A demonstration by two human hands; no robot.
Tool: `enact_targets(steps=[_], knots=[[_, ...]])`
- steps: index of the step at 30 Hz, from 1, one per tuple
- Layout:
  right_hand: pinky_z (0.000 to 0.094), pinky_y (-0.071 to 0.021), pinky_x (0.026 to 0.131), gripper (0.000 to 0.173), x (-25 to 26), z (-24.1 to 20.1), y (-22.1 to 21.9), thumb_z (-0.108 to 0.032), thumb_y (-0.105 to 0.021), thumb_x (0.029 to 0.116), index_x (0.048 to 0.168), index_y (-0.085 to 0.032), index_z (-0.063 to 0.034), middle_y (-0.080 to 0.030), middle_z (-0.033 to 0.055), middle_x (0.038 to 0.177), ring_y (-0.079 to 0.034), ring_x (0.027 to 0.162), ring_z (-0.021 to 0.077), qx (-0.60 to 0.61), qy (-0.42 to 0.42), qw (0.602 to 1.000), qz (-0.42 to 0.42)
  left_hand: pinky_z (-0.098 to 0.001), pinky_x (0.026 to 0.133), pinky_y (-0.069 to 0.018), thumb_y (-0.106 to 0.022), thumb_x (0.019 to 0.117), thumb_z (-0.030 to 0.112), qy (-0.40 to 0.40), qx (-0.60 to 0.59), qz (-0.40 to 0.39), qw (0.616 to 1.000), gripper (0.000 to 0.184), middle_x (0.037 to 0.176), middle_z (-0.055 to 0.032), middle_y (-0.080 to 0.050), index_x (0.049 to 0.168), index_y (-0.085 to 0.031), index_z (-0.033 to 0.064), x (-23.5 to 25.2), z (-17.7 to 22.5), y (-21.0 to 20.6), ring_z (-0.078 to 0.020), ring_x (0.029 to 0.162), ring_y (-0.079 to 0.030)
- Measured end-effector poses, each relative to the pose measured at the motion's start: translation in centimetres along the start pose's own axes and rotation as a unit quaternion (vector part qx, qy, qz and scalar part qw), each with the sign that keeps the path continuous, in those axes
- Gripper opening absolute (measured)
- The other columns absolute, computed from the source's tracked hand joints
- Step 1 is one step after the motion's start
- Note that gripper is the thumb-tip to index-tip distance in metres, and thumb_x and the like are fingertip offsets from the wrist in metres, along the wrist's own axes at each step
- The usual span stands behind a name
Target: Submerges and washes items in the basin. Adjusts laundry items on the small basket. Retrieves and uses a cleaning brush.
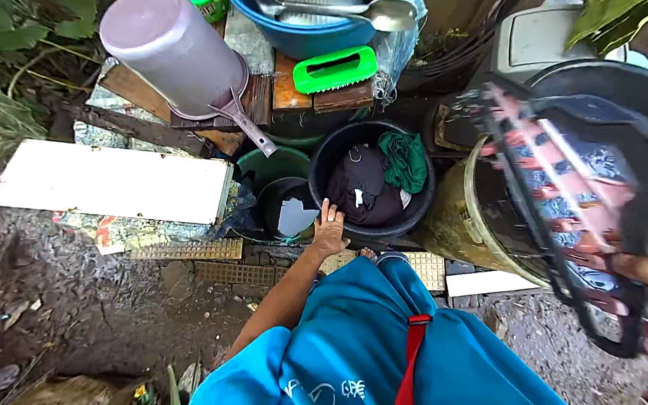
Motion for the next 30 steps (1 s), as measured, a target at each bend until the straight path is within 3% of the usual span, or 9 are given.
enact_targets(steps=[2,3,6,7,10,13,17,23,30], knots=[[0.0147,-0.0575,0.071,0.065,1.1,4.2,-2.5,-0.002,-0.061,0.0721,0.135,-0.048,-0.0064,-0.07,-0.0131,0.1,-0.067,0.083,-0.0056,-0.04,-0.018,0.999,-0.017,-0.0647,0.12,-0.0205,-0.075,0.0932,0.027,-0.002,-0.004,0.006,1.0,0.075,0.171,-0.0207,-0.007,0.153,-0.039,-0.0007,0.2,-0.2,-0.3,-0.0413,0.158,0.004],[0.0165,-0.0576,0.069,0.065,2.0,5.2,-4.4,-0.001,-0.061,0.0735,0.137,-0.049,-0.0063,-0.069,-0.0105,0.1,-0.066,0.081,-0.005,-0.058,-0.035,0.997,-0.024,-0.0652,0.119,-0.0207,-0.076,0.0929,0.027,-0.002,-0.007,0.009,1.0,0.075,0.171,-0.0207,-0.007,0.152,-0.04,-0.0007,0.3,-0.3,-0.4,-0.0412,0.158,0.004],[0.0341,-0.0579,0.069,0.061,4.9,8.1,-9.2,0.002,-0.061,0.0764,0.137,-0.053,0.005,-0.069,0.0139,0.103,-0.067,0.08,0.0147,-0.152,0.023,0.984,-0.091,-0.066,0.118,-0.022,-0.077,0.092,0.027,-0.004,-0.012,0.021,1.0,0.073,0.171,-0.0203,-0.008,0.15,-0.042,-0.0008,0.5,-0.4,-0.5,-0.0412,0.158,0.003],[0.0436,-0.0579,0.076,0.065,5.6,8.9,-10.3,0.005,-0.061,0.0755,0.14,-0.053,0.0072,-0.069,0.0219,0.111,-0.069,0.088,0.0256,-0.19,0.063,0.973,-0.118,-0.0664,0.118,-0.022,-0.077,0.0917,0.028,-0.005,-0.013,0.025,1.0,0.073,0.171,-0.0201,-0.009,0.15,-0.043,-0.0008,0.6,-0.5,-0.6,-0.041,0.158,0.003],[0.0558,-0.055,0.085,0.074,6.6,11.0,-11.9,0.013,-0.061,0.0743,0.147,-0.048,0.0067,-0.064,0.0308,0.121,-0.067,0.101,0.0418,-0.248,0.077,0.958,-0.125,-0.0669,0.118,-0.0219,-0.079,0.0896,0.028,-0.005,-0.017,0.039,0.999,0.075,0.171,-0.0195,-0.01,0.15,-0.044,-0.0002,0.6,-0.5,-0.8,-0.0407,0.158,0.003],[0.056,-0.0549,0.079,0.075,7.3,12.6,-12.2,0.013,-0.061,0.0769,0.149,-0.045,0.0068,-0.062,0.0323,0.119,-0.067,0.093,0.0417,-0.254,0.021,0.965,-0.057,-0.0673,0.118,-0.0217,-0.079,0.0897,0.027,-0.006,-0.025,0.042,0.999,0.074,0.171,-0.02,-0.009,0.149,-0.045,-0.0007,0.7,-0.5,-0.7,-0.0407,0.158,0.003],[0.061,-0.0546,0.085,0.073,10.0,14.5,-14.4,0.01,-0.062,0.082,0.152,-0.042,0.0042,-0.058,0.0345,0.132,-0.066,0.105,0.0484,-0.264,0.003,0.965,-0.005,-0.068,0.118,-0.0205,-0.079,0.0896,0.027,-0.003,-0.033,0.047,0.998,0.073,0.171,-0.0203,-0.009,0.148,-0.045,-0.0013,0.8,-0.6,-0.8,-0.0406,0.158,0.004],[0.0684,-0.0455,0.098,0.076,12.6,23.1,-22.2,0.015,-0.061,0.0838,0.154,-0.047,-0.0099,-0.037,0.04,0.152,-0.052,0.125,0.0613,-0.388,-0.025,0.917,-0.093,-0.0674,0.117,-0.0215,-0.078,0.0903,0.028,0.004,-0.026,0.05,0.998,0.074,0.171,-0.0202,-0.01,0.149,-0.044,-0.0008,0.8,-0.5,-0.9,-0.0404,0.158,0.002],[0.0635,-0.0542,0.086,0.076,9.7,18.9,-22.8,0.012,-0.07,0.0791,0.151,-0.049,-0.0045,-0.044,0.0418,0.142,-0.061,0.108,0.0582,-0.36,0.044,0.928,-0.088,-0.0679,0.117,-0.0216,-0.079,0.0896,0.029,0.007,-0.035,0.062,0.997,0.074,0.171,-0.0192,-0.011,0.148,-0.046,-0.0009,0.7,-0.5,-1.1,-0.0404,0.158,0.002]])
Point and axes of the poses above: each hand's wrist, its own x-axis towards the middle knuckle, its own y-axis out of the back of the hand, z = x × y, the point moved 6 cm from there along x, towards the middle knuckle
